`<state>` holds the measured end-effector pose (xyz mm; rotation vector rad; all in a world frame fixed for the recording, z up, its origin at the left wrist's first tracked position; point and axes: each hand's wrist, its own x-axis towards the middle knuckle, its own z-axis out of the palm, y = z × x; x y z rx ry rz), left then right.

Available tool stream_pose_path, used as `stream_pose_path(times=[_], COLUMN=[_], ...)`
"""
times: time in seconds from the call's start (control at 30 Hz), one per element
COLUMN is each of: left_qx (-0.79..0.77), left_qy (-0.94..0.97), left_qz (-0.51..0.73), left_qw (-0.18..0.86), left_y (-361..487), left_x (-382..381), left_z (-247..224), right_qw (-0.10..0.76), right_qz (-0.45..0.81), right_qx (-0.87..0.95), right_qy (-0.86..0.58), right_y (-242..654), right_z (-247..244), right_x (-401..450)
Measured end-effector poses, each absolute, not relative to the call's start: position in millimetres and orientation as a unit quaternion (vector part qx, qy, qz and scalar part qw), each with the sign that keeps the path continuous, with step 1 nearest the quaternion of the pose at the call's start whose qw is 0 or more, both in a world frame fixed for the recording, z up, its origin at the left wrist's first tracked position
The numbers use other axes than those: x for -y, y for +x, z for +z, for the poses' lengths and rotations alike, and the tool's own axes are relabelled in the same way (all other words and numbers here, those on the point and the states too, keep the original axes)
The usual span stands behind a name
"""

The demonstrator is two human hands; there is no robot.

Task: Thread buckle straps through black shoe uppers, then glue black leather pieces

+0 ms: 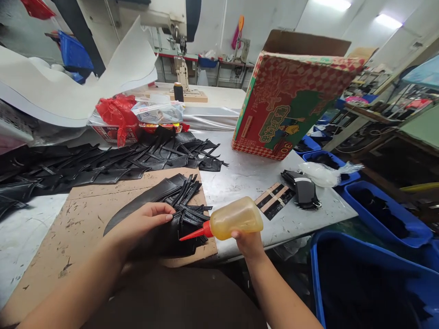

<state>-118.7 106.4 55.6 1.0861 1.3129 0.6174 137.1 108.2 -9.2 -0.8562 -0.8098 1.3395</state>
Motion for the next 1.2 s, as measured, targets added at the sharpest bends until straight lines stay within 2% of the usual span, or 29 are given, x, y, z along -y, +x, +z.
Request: stream_pose_path(times=[0.2,0.3,0.4,0.47,0.57,0.63,0.83,0.93,1.1,1.2], left_qx=[-0.569,-0.584,-0.609,-0.661,-0.737,-0.749,-0.726,-0.714,-0.719,-0.675], left_qy=[0.51,0.6,0.638,0.634,0.625,0.626,0.655,0.659,0.613,0.544], left_qz=[0.227,0.181,0.185,0.178,0.1,0.062,0.074,0.107,0.194,0.297], left_qw=[0.604,0.516,0.433,0.36,0.236,0.208,0.198,0.211,0.265,0.401], left_y=[-117.9,-124.2,-139.8,-152.5,-166.8,-171.1,-171.7,-171.3,-174.1,-179.9], left_x=[-104.0,-104.4,-114.9,-129.3,-154.2,-166.0,-168.3,-165.3,-168.2,-170.6], left_z=[58.6,61.6,63.6,62.5,56.2,49.8,33.8,31.2,25.6,20.8], right_qw=[0.591,0.622,0.632,0.621,0.59,0.565,0.432,0.379,0.405,0.419], right_qz=[0.606,0.612,0.628,0.646,0.687,0.717,0.841,0.872,0.867,0.863], right_qx=[0.394,0.347,0.323,0.329,0.331,0.326,0.282,0.26,0.211,0.205], right_qy=[-0.359,-0.344,-0.319,-0.298,-0.266,-0.247,-0.161,-0.168,-0.202,-0.193], right_y=[145.7,153.6,154.1,145.8,119.4,95.6,29.6,12.9,19.6,31.6], right_z=[-11.3,-6.5,0.2,3.9,9.4,14.6,26.5,21.1,11.0,9.8], right_x=[-116.8,-132.6,-158.6,-180.0,-212.3,-229.3,-242.2,-236.9,-229.1,-225.7])
